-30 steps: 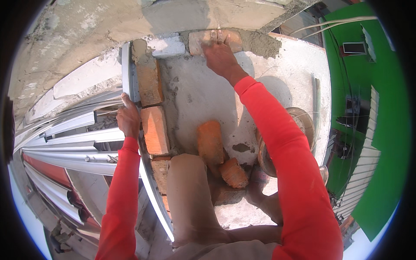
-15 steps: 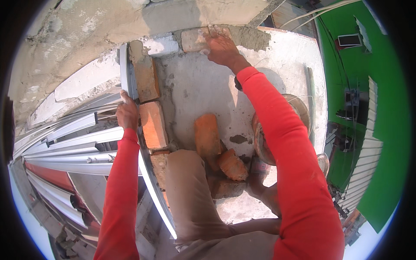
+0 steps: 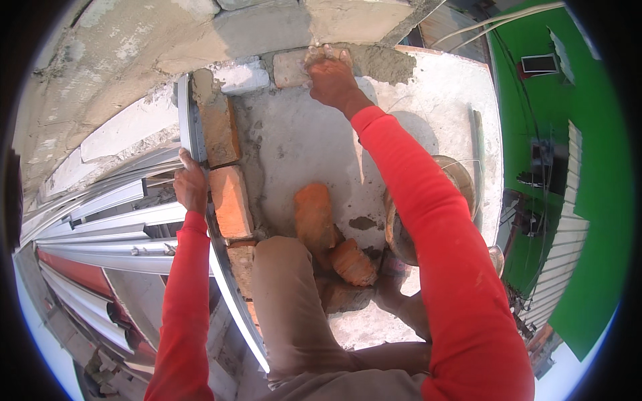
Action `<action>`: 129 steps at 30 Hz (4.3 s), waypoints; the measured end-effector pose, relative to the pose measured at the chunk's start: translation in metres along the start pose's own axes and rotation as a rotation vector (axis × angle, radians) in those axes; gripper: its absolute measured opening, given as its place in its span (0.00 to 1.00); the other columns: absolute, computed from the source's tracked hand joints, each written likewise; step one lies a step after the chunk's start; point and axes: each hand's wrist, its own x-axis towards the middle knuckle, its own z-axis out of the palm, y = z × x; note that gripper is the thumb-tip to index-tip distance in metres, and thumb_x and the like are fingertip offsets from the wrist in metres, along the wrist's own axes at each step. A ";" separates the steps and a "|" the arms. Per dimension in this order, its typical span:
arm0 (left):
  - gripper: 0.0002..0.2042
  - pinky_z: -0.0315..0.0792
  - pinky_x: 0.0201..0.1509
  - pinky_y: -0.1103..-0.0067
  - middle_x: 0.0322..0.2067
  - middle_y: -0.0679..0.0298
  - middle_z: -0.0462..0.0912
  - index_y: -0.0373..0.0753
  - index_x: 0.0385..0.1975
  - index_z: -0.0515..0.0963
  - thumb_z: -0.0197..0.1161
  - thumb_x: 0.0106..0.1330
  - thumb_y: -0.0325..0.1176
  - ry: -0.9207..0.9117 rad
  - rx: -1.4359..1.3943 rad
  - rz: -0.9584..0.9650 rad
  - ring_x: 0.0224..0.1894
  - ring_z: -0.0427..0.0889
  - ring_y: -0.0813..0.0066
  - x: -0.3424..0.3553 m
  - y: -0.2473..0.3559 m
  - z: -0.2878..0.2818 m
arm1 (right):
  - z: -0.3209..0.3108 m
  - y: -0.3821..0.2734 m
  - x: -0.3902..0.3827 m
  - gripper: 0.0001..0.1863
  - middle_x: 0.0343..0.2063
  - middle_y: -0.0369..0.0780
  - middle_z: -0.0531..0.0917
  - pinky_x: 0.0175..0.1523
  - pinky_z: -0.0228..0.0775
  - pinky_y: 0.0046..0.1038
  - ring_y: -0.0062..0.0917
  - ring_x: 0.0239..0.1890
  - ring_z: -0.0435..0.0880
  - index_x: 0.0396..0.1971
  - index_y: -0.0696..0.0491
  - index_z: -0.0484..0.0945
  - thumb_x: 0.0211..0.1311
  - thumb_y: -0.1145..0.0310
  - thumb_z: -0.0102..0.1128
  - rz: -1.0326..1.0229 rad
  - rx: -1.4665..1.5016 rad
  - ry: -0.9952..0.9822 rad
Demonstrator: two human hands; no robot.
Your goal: The person is laying bricks to build a wall. They scoop mortar from a bucket using a trowel, apply it to the bricks, and place them in a line. They also use a long metal bar to level the mortar and adjust the bricks.
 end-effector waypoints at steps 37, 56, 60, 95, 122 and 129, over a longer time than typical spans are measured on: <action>0.53 0.73 0.71 0.54 0.57 0.28 0.83 0.18 0.59 0.81 0.32 0.79 0.74 -0.020 0.000 0.132 0.65 0.82 0.33 0.021 -0.017 0.010 | -0.200 -0.014 -0.438 0.11 0.34 0.54 0.87 0.47 0.83 0.50 0.53 0.40 0.90 0.32 0.62 0.84 0.50 0.70 0.66 0.402 -0.099 -0.535; 0.56 0.73 0.70 0.54 0.58 0.32 0.85 0.21 0.58 0.83 0.37 0.72 0.80 0.108 -0.003 0.060 0.65 0.83 0.37 0.015 -0.015 0.013 | -0.173 0.026 -0.446 0.20 0.35 0.56 0.89 0.54 0.82 0.47 0.51 0.44 0.91 0.37 0.62 0.86 0.63 0.56 0.71 0.566 0.287 -0.520; 0.56 0.73 0.72 0.54 0.59 0.33 0.85 0.22 0.60 0.82 0.36 0.72 0.80 0.102 0.016 0.069 0.65 0.83 0.37 0.012 -0.012 0.009 | -0.175 0.018 -0.465 0.20 0.20 0.51 0.75 0.35 0.68 0.43 0.35 0.23 0.71 0.26 0.63 0.78 0.63 0.60 0.73 0.535 0.460 -0.413; 0.51 0.72 0.66 0.47 0.52 0.26 0.85 0.20 0.53 0.84 0.33 0.81 0.73 0.152 0.084 0.144 0.58 0.83 0.27 0.015 -0.017 0.014 | -0.158 0.287 -0.180 0.18 0.35 0.43 0.90 0.47 0.84 0.43 0.42 0.38 0.91 0.37 0.51 0.89 0.70 0.51 0.61 0.160 -0.476 0.112; 0.49 0.73 0.67 0.49 0.54 0.27 0.84 0.22 0.56 0.83 0.30 0.82 0.70 0.039 0.282 0.266 0.59 0.84 0.30 0.013 -0.018 0.011 | -0.116 0.130 -0.136 0.19 0.37 0.60 0.90 0.54 0.85 0.47 0.55 0.42 0.92 0.43 0.67 0.87 0.67 0.63 0.63 0.685 0.113 0.031; 0.51 0.73 0.67 0.49 0.54 0.28 0.84 0.22 0.54 0.84 0.30 0.81 0.73 0.000 0.218 0.153 0.60 0.83 0.30 0.001 0.004 -0.001 | -0.171 0.157 -0.173 0.22 0.26 0.50 0.89 0.28 0.83 0.41 0.36 0.22 0.90 0.35 0.69 0.85 0.72 0.60 0.61 0.941 0.337 -0.031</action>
